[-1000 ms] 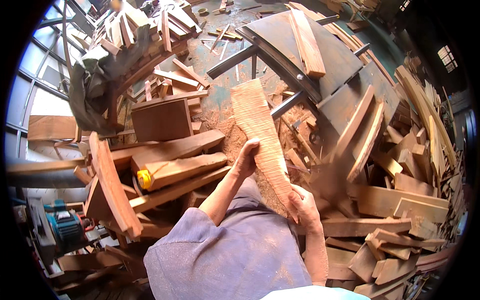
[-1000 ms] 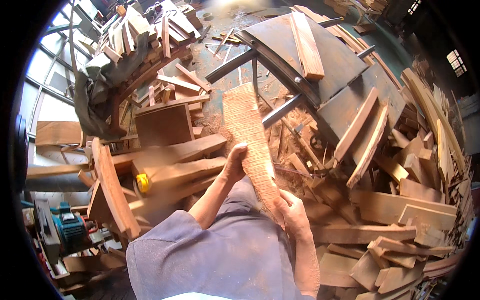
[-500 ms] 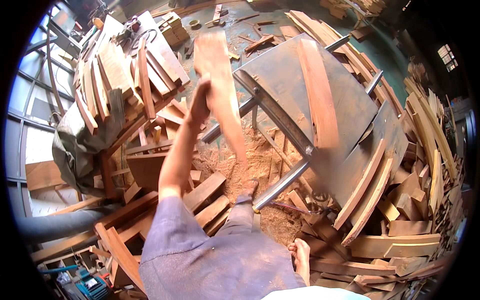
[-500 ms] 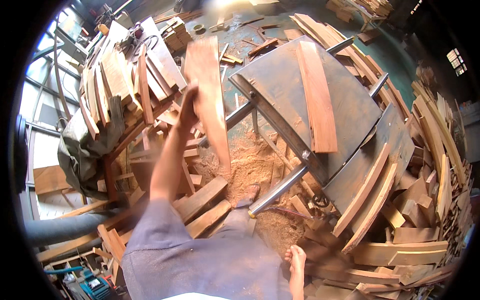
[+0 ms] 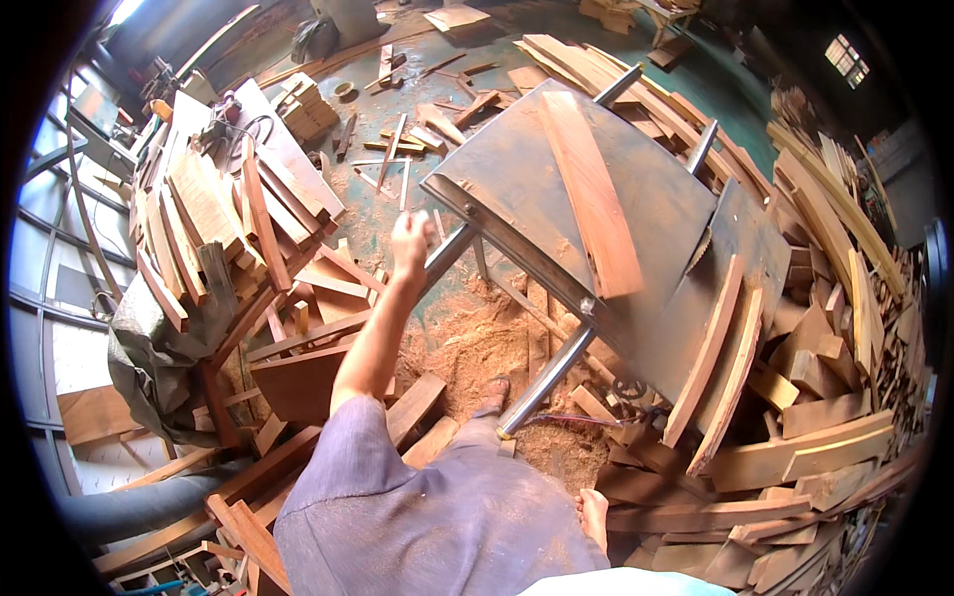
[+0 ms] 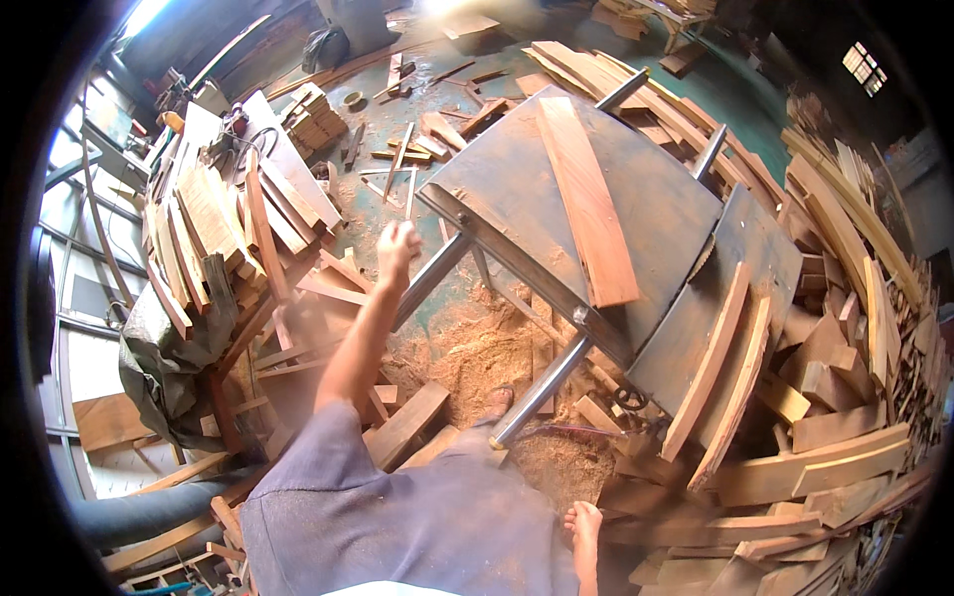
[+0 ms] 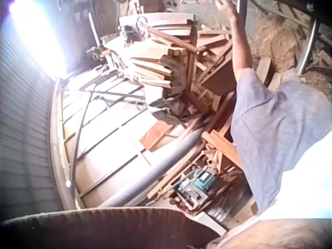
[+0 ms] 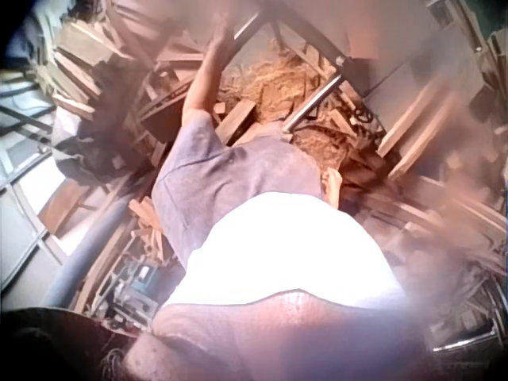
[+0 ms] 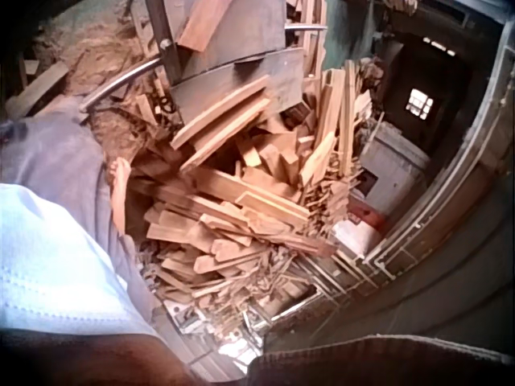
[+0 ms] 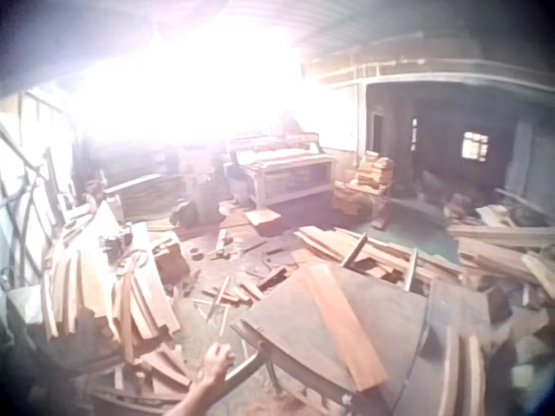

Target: The person feeds wood planks through a table saw, moves pieces of wood in a workshop, and uses a measuring tape on a plank.

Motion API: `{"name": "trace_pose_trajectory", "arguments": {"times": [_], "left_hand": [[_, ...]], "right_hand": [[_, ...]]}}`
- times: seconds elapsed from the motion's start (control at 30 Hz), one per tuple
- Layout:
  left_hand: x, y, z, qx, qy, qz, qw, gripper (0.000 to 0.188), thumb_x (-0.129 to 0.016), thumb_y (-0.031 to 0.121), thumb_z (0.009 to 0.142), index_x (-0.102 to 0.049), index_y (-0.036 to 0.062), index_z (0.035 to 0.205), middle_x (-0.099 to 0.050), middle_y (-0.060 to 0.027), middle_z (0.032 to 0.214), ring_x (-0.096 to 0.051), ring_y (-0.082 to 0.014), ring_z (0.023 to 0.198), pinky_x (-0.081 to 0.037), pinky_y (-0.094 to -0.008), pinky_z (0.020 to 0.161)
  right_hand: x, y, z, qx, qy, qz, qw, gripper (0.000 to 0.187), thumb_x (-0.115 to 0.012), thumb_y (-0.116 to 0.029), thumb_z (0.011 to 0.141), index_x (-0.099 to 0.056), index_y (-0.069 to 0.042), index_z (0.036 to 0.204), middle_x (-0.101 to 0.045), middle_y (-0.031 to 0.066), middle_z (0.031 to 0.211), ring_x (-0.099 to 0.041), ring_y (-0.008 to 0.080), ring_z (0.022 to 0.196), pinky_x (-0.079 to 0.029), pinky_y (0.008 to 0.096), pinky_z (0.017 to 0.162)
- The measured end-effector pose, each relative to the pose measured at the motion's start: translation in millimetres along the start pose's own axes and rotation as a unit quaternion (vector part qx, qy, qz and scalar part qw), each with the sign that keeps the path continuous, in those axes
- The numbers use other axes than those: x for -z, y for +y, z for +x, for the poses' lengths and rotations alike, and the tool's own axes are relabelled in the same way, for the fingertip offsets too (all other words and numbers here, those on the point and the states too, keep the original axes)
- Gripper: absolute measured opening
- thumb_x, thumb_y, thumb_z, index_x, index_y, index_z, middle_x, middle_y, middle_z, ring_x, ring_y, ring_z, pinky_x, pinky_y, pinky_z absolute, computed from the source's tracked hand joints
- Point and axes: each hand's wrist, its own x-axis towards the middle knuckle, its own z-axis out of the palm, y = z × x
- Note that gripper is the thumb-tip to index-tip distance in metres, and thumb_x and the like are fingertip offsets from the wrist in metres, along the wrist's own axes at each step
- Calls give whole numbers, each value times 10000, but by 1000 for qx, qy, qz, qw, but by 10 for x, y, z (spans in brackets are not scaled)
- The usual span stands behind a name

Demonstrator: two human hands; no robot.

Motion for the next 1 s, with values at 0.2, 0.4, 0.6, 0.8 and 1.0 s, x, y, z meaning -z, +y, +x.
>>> {"name": "trace_pose_trajectory", "arguments": {"times": [0.2, 0.4, 0.6, 0.8, 1.0], "left_hand": [[225, -1173, -2217, -27, -97, 168, 981, 156, -685, 155, 888, -590, 35, 857, -595, -1, 800, -540, -91, 738, -460, -286, 650], [32, -1661, -3750, 81, -250, 176, 949, 324, -735, 136, 890, -653, -43, 1147, -700, -62, 1038, -648, -128, 902, -523, -289, 743], [-356, -1827, -4867, 46, -446, 217, 867, 253, -690, 115, 889, -661, -44, 1083, -706, -80, 975, -664, -166, 936, -530, -292, 813], [-557, -1781, -5534, 126, -530, 231, 806, 137, -713, 106, 910, -662, 13, 997, -608, 22, 835, -566, -71, 759, -472, -233, 646], [-1012, -1897, -5788, 65, -662, 270, 696, 174, -702, 159, 899, -659, 8, 974, -578, 24, 792, -510, -71, 716, -417, -253, 624]], "right_hand": [[204, 456, -121, 69, -2, -42, 997, 184, -626, -156, 984, -668, -6, 1082, -638, 67, 799, -608, 146, 589, -488, 288, 436], [576, 1309, -256, 124, 33, 0, 992, 181, -628, -152, 977, -669, -3, 1069, -641, 59, 796, -604, 136, 587, -474, 281, 435], [1112, 3184, -86, 91, 139, 52, 985, 211, -652, -187, 906, -707, -15, 798, -656, 88, 669, -636, 217, 585, -519, 380, 567], [1176, 4478, -524, -43, 264, -3, 964, 98, -682, -139, 872, -721, -54, 841, -632, 66, 612, -660, 210, 610, -490, 403, 493], [346, 5353, -693, -162, 93, 38, 982, 347, -706, -177, 893, -656, -147, 1236, -610, 90, 647, -633, 174, 594, -460, 355, 476]]}}
